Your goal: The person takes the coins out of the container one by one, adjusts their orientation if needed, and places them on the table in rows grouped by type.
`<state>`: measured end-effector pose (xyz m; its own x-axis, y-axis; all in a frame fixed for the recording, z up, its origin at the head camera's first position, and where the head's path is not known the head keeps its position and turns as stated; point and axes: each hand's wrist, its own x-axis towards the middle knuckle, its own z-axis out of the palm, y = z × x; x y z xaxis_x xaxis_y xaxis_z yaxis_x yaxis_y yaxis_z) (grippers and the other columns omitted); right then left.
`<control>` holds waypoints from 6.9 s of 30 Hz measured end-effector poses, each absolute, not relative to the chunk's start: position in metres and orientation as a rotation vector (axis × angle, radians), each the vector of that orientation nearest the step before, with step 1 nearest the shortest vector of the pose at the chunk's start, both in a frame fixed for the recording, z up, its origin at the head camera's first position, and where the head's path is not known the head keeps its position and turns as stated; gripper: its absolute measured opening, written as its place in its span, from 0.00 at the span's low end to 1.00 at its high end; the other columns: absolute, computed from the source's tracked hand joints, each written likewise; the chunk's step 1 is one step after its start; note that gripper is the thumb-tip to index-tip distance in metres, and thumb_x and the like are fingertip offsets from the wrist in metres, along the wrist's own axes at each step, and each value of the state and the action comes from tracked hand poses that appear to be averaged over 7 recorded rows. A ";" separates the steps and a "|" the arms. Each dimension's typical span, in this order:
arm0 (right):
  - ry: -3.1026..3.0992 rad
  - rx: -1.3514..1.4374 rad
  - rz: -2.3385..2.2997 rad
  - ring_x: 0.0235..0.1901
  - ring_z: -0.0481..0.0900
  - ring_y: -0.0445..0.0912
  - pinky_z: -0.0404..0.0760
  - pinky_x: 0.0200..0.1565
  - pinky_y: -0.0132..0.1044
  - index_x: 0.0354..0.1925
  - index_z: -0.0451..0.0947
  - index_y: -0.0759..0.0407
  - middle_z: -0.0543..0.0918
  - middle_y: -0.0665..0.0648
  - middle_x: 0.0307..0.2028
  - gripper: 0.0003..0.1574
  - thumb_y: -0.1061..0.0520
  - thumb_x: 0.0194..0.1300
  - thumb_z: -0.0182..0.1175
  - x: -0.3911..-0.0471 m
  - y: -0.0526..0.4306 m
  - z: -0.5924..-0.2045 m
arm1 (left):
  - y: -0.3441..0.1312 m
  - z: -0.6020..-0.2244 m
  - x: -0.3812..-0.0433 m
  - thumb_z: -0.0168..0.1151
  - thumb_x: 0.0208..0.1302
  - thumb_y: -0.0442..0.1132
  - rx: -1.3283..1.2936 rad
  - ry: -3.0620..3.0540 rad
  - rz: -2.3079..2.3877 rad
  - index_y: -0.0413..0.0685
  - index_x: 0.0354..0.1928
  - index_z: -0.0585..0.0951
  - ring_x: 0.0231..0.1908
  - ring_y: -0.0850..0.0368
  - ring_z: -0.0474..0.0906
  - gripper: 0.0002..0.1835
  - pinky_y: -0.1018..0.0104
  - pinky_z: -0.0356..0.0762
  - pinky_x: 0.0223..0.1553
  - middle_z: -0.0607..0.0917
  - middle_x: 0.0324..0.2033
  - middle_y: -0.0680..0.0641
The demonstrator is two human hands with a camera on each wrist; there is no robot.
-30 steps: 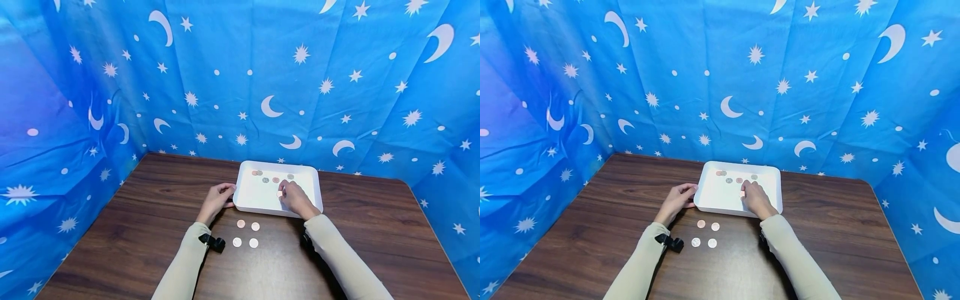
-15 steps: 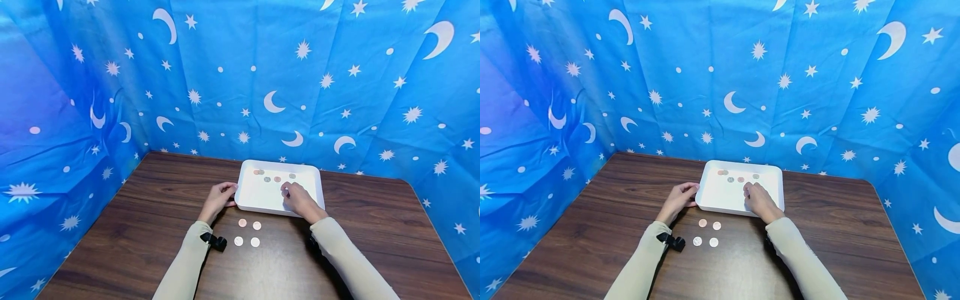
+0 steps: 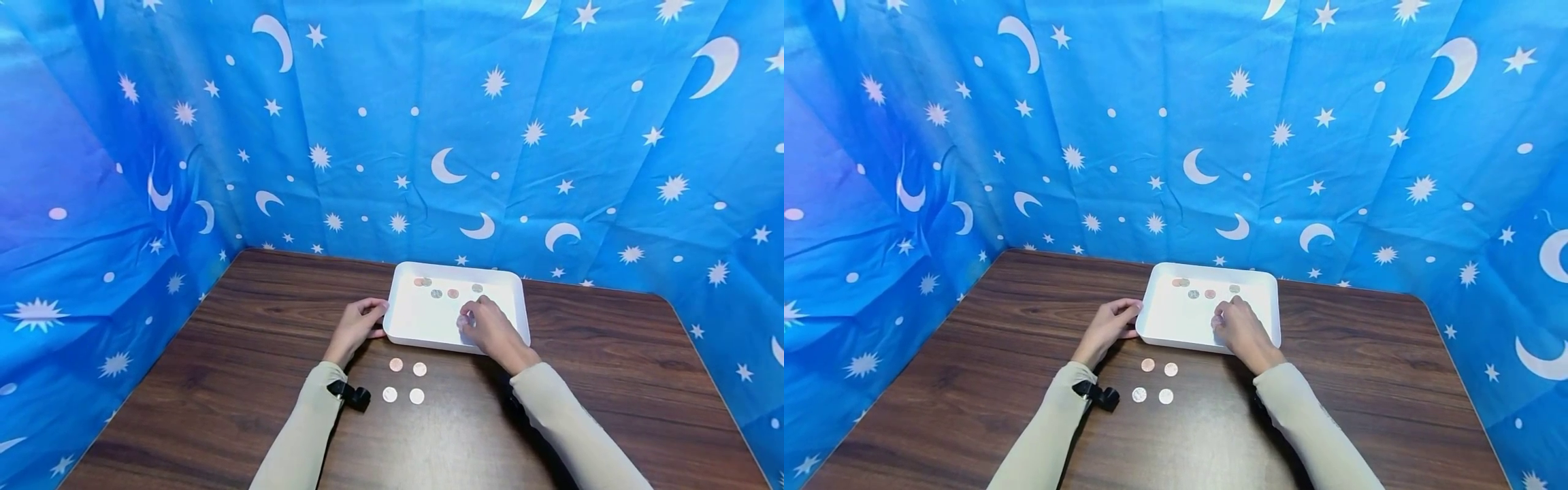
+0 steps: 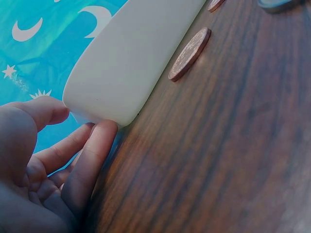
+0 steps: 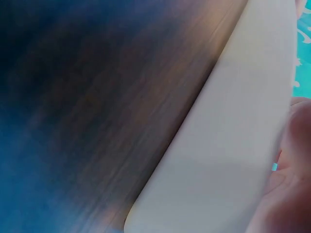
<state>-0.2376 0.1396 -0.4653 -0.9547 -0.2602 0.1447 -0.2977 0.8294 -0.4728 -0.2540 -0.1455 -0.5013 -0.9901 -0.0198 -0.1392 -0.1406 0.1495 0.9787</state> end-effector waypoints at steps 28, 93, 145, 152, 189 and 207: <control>-2.769 0.566 0.919 0.33 0.74 0.45 0.78 0.35 0.39 0.44 0.85 0.59 0.81 0.53 0.33 0.13 0.62 0.62 0.76 -0.185 0.143 -0.446 | -0.143 -0.497 -0.255 0.60 0.79 0.40 -0.173 2.316 1.977 0.36 0.61 0.83 0.40 0.57 0.84 0.17 0.69 0.90 0.37 0.85 0.47 0.39; -2.879 0.763 0.947 0.24 0.71 0.35 0.74 0.28 0.31 0.41 0.85 0.56 0.77 0.43 0.24 0.04 0.61 0.68 0.71 -0.168 0.126 -0.462 | -0.144 -0.503 -0.254 0.60 0.79 0.41 -0.157 2.333 1.981 0.36 0.60 0.83 0.40 0.57 0.84 0.18 0.69 0.90 0.37 0.84 0.47 0.39; -3.070 0.356 0.905 0.49 0.73 0.61 0.77 0.53 0.55 0.67 0.79 0.64 0.80 0.69 0.47 0.27 0.54 0.76 0.63 -0.256 0.155 -0.468 | -0.141 -0.499 -0.256 0.61 0.79 0.41 -0.159 2.314 1.974 0.35 0.62 0.83 0.39 0.59 0.83 0.19 0.69 0.90 0.36 0.84 0.47 0.39; -3.032 0.524 0.911 0.41 0.73 0.55 0.76 0.44 0.47 0.63 0.83 0.63 0.80 0.63 0.39 0.22 0.56 0.77 0.62 -0.246 0.150 -0.466 | -0.142 -0.498 -0.254 0.61 0.79 0.40 -0.159 2.309 1.985 0.36 0.61 0.83 0.40 0.56 0.84 0.18 0.68 0.90 0.37 0.85 0.47 0.38; -3.081 0.391 0.896 0.36 0.79 0.51 0.83 0.43 0.47 0.56 0.83 0.61 0.83 0.59 0.37 0.19 0.66 0.68 0.70 -0.267 0.132 -0.469 | -0.145 -0.502 -0.255 0.61 0.79 0.41 -0.151 2.303 2.006 0.36 0.60 0.83 0.39 0.58 0.84 0.17 0.70 0.89 0.36 0.84 0.46 0.39; -3.074 0.535 0.867 0.38 0.77 0.51 0.84 0.47 0.48 0.52 0.82 0.61 0.81 0.60 0.38 0.13 0.66 0.70 0.69 -0.266 0.135 -0.463 | -0.144 -0.503 -0.256 0.62 0.78 0.41 -0.153 2.291 2.014 0.36 0.60 0.84 0.38 0.59 0.83 0.17 0.72 0.88 0.33 0.85 0.46 0.40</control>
<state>-0.2657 0.1355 -0.4630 -0.9408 -0.3391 -0.0040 -0.2871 0.8026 -0.5229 -0.2564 -0.1439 -0.5026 -0.9911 -0.0175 -0.1317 -0.1328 0.1268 0.9830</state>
